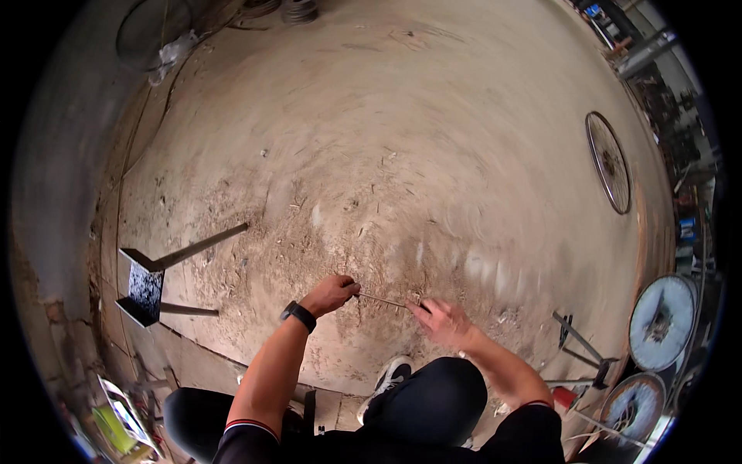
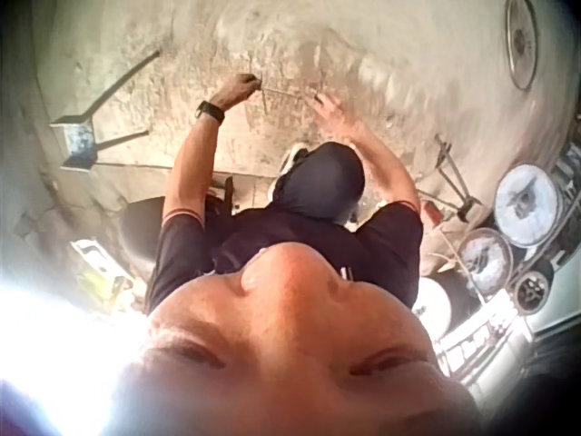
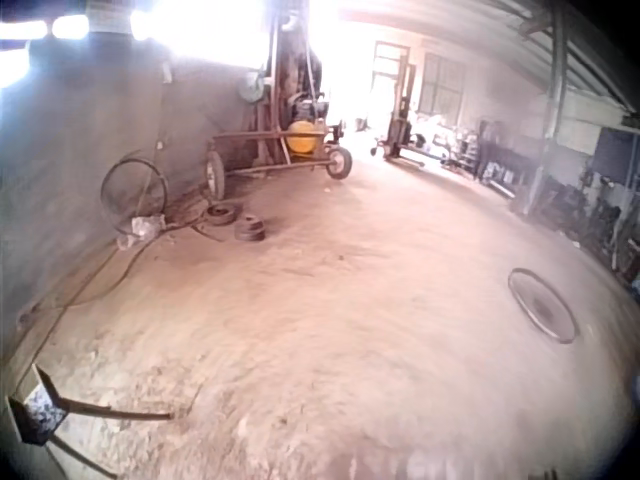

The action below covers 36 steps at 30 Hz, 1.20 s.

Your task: The person moves a large black cylindrical object and a metal sheet using a yellow hand pallet jack, then enters a workshop and scrapes the concrete floor with a screwdriver.

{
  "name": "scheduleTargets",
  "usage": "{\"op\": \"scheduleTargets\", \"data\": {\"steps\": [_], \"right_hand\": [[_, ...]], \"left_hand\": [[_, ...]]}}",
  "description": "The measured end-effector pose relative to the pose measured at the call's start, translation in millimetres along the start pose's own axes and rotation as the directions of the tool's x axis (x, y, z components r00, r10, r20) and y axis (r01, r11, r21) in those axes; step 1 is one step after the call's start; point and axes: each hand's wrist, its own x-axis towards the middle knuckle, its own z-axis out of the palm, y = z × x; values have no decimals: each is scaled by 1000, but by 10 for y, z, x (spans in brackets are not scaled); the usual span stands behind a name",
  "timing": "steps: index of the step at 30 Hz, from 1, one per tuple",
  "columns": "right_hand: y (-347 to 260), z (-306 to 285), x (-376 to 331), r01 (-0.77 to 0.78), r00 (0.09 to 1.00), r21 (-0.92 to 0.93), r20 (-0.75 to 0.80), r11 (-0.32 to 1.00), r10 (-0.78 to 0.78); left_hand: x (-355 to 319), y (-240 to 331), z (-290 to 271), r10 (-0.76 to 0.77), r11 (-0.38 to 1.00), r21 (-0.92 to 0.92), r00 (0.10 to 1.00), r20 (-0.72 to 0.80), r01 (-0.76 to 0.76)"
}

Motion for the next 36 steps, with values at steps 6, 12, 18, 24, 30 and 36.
{"op": "scheduleTargets", "data": {"steps": [6,12,18,24,30,36], "right_hand": [[518,207,265,-139,986,-55,87,989,143],[1259,429,856,-758,597,177,-202,628,777],[1336,497,1043,-776,610,120,-109,619,785],[964,548,857,-737,663,131,-43,663,747],[884,617,698,-685,712,124,-95,718,695],[601,556,476,-596,771,210,-121,775,625]], "left_hand": [[-241,-438,-222,-152,942,-332,935,-320,40],[-626,-635,-290,-225,623,-780,942,-250,-59],[-697,-661,-163,-260,595,-801,929,-264,-61],[-652,-735,-97,-266,598,-800,926,-267,-59],[-579,-740,-16,-254,575,-815,930,-266,-76],[-522,-643,37,-222,522,-843,933,-281,-130]]}}
